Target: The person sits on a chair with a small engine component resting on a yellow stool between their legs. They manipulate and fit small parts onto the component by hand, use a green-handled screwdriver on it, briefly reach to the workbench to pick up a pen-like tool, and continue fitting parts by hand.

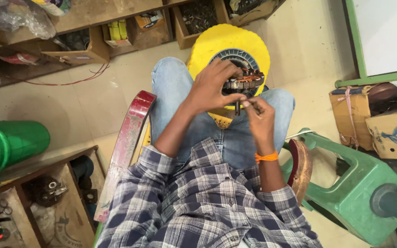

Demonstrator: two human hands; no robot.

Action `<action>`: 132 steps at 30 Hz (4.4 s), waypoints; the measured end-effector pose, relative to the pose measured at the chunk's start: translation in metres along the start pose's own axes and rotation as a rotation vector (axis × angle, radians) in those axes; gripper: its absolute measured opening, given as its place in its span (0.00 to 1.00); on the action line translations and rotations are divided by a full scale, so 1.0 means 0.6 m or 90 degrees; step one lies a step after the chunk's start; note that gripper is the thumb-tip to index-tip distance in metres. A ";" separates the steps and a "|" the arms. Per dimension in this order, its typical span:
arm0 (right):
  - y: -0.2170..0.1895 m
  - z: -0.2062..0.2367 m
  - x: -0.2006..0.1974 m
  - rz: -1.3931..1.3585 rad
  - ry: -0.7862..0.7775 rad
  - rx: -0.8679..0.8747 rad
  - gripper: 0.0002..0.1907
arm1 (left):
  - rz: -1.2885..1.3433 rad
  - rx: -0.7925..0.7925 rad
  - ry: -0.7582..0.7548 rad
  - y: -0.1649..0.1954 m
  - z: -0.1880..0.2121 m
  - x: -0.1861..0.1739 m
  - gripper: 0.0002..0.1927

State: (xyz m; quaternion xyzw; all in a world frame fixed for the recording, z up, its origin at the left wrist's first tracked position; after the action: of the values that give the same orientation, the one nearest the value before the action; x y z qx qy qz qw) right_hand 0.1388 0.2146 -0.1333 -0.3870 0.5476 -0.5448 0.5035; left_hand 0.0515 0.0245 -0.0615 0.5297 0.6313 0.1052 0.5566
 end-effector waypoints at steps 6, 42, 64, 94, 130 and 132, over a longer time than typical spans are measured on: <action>-0.075 -0.022 -0.089 0.047 -0.039 -0.007 0.05 | -0.015 0.022 0.222 0.009 0.015 0.029 0.24; -0.208 -0.120 0.037 0.303 -0.106 -0.239 0.06 | 0.527 -0.203 -0.038 -0.105 -0.041 0.085 0.09; -0.045 -0.010 -0.052 0.049 0.070 -0.064 0.00 | -0.038 -0.005 0.092 0.009 0.016 0.011 0.23; -0.241 -0.099 0.053 0.414 -0.041 -0.434 0.06 | 0.477 -0.168 -0.039 -0.087 -0.048 0.080 0.10; -0.225 -0.083 0.020 0.361 -0.046 -0.419 0.05 | -0.102 0.046 0.240 0.027 0.031 0.009 0.23; -0.214 -0.104 0.030 0.352 -0.067 -0.416 0.05 | -0.093 0.039 0.234 0.030 0.030 0.002 0.23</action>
State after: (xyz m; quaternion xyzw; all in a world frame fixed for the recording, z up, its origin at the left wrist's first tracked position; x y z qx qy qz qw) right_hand 0.0585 0.1963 -0.0155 -0.3921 0.7480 -0.1664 0.5089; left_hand 0.0761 0.0250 -0.0556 0.4714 0.7619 0.1404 0.4215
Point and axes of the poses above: each hand's wrist, its own z-axis away from the middle knuckle, its own x-axis out of the palm, y = z × x, the point moved 5 cm from there along -z, towards the middle knuckle, and after that the axes turned 5 degrees about -z, right-handed, at the moved point
